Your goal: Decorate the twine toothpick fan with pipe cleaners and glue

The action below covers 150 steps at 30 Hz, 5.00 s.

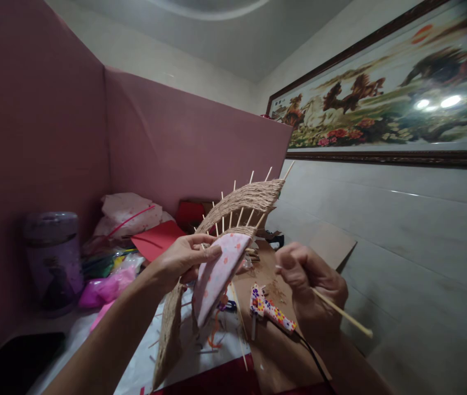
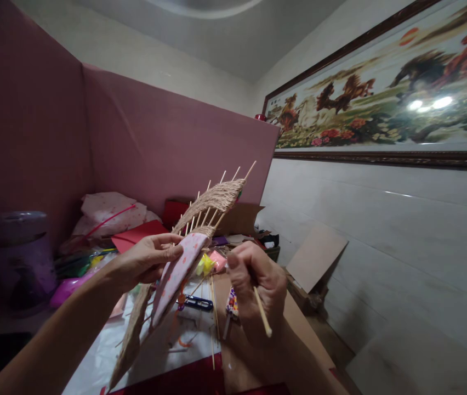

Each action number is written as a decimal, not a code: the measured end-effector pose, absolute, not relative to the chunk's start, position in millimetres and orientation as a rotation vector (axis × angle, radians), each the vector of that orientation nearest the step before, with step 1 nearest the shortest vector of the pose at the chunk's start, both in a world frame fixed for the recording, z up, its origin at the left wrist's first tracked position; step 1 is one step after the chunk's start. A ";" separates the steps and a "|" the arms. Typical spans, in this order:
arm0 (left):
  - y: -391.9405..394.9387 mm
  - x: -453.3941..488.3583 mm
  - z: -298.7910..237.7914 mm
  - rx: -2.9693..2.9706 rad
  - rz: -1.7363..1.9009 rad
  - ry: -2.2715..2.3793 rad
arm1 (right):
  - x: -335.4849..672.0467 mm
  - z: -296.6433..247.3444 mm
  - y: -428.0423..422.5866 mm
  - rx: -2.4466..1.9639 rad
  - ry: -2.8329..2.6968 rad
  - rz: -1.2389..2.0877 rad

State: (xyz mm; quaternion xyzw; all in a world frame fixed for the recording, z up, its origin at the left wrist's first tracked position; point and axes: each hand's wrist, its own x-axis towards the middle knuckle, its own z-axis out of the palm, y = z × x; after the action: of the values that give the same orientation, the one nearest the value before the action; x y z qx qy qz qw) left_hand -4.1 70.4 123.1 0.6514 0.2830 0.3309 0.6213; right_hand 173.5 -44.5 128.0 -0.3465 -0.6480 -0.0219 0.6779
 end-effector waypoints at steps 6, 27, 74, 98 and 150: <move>69.7 -3.8 122.4 1.501 0.770 0.652 | 174.6 125.2 -44.2 -0.932 -1.524 0.003; 69.9 -2.6 121.1 1.532 0.763 0.667 | 171.9 128.1 -36.2 -1.113 -1.745 -0.327; 72.2 1.0 117.6 1.600 0.746 0.692 | 181.5 135.6 -30.1 -1.197 -1.708 0.065; 71.3 6.3 110.7 1.536 0.690 0.641 | 165.7 122.7 -13.8 -0.963 -1.345 0.230; 77.4 7.5 99.3 1.373 0.672 0.468 | 155.5 111.0 -22.5 -0.797 -1.139 0.384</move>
State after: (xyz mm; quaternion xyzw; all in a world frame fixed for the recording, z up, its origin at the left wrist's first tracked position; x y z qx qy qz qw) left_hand 7.5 77.4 99.3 0.6158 0.2101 0.3015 0.6969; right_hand 155.5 -22.5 111.0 -0.3649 -0.5214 0.1757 0.7511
